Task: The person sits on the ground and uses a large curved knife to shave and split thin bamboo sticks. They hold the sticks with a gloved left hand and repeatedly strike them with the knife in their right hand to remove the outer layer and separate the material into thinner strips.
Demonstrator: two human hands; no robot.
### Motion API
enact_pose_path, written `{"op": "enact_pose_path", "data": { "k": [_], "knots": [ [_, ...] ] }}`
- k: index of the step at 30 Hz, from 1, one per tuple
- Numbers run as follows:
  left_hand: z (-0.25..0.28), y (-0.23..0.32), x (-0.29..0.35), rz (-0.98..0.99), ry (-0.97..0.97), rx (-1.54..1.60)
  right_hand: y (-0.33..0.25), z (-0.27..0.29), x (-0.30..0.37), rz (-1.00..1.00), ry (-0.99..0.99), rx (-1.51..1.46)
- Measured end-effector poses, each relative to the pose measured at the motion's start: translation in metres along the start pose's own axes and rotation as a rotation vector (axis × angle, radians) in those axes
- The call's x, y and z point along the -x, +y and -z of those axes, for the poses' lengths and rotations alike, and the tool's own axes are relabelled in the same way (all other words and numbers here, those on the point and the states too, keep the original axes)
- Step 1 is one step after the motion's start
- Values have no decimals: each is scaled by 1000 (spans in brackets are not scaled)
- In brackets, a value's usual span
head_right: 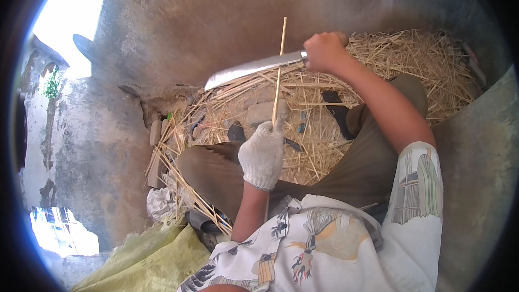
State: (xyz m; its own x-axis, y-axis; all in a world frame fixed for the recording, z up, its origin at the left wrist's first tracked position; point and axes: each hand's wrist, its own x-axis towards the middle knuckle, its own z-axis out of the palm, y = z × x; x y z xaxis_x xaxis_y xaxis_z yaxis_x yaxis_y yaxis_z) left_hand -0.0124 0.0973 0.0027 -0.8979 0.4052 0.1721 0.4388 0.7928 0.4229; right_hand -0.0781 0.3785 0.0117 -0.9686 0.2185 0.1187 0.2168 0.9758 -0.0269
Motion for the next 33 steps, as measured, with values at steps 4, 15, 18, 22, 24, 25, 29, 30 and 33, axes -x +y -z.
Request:
{"op": "enact_pose_path", "data": {
  "k": [4, 15, 18, 22, 24, 25, 29, 30, 33],
  "knots": [
    [1, 1, 2, 13, -35, 62, 29, -4, -15, -275, 98, -159],
    [-8, -5, 3, -4, 4, 81, 4, -5, -1, 162, -19, 149],
    [1, 1, 5, -10, -30, 168, 19, 1, -15, 21, -42, 68],
    [9, 11, 7, -13, -76, 232, 39, -13, -22, -147, -38, -95],
    [3, 9, 8, -23, -67, 217, 39, -9, -20, -138, -25, -25],
    [1, 8, 8, -21, -76, 195, 41, -6, -18, -123, -12, 40],
    [-13, -2, 15, -152, -39, 207, 48, 18, -14, -409, -67, -74],
    [-12, 3, 14, -127, -68, 202, 59, 11, -17, -465, -10, -147],
    [-2, 16, 13, -13, -97, 231, 76, -9, -22, -596, 88, -335]
  ]
}}
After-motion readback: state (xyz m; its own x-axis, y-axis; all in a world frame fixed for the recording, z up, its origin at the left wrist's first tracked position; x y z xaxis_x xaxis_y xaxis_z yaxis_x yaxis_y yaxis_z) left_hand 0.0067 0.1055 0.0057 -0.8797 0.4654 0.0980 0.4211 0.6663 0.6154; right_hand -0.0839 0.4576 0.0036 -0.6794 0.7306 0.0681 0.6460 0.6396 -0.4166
